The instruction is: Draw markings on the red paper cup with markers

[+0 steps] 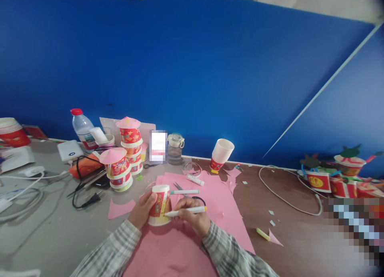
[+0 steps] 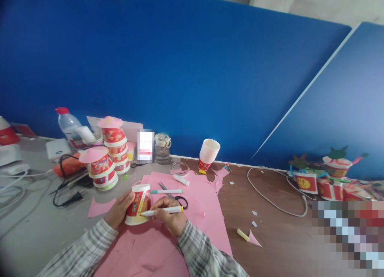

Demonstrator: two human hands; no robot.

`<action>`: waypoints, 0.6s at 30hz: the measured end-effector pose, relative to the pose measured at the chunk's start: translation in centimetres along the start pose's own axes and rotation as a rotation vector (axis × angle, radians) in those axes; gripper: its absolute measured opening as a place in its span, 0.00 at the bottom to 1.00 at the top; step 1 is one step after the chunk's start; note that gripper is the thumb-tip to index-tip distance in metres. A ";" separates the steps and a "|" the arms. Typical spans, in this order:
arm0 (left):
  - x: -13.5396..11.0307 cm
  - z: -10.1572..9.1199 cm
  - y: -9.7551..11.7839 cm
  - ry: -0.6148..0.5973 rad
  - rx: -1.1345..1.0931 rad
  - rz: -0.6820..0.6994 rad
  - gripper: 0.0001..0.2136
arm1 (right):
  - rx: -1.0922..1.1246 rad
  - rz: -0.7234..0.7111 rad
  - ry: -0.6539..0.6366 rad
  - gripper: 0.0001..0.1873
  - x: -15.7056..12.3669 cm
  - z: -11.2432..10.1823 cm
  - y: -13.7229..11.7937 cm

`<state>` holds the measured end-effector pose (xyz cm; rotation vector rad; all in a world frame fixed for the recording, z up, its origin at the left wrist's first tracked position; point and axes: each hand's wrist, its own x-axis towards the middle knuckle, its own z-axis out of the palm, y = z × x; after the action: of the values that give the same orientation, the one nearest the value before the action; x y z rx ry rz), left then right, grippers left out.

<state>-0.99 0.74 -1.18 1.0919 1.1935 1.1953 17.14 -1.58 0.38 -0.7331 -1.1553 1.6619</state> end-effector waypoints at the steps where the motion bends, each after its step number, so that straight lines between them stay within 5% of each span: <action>1: 0.0 0.0 0.0 0.001 -0.008 0.008 0.28 | -0.004 0.012 -0.019 0.04 0.0 0.0 0.0; 18: 0.1 0.0 -0.5 -0.004 -0.007 -0.041 0.31 | 0.029 0.026 -0.037 0.03 0.3 -0.7 0.3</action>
<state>-0.91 0.81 -1.66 1.0596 1.2026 1.1647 17.48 -1.09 -0.11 -0.7048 -1.1499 1.7169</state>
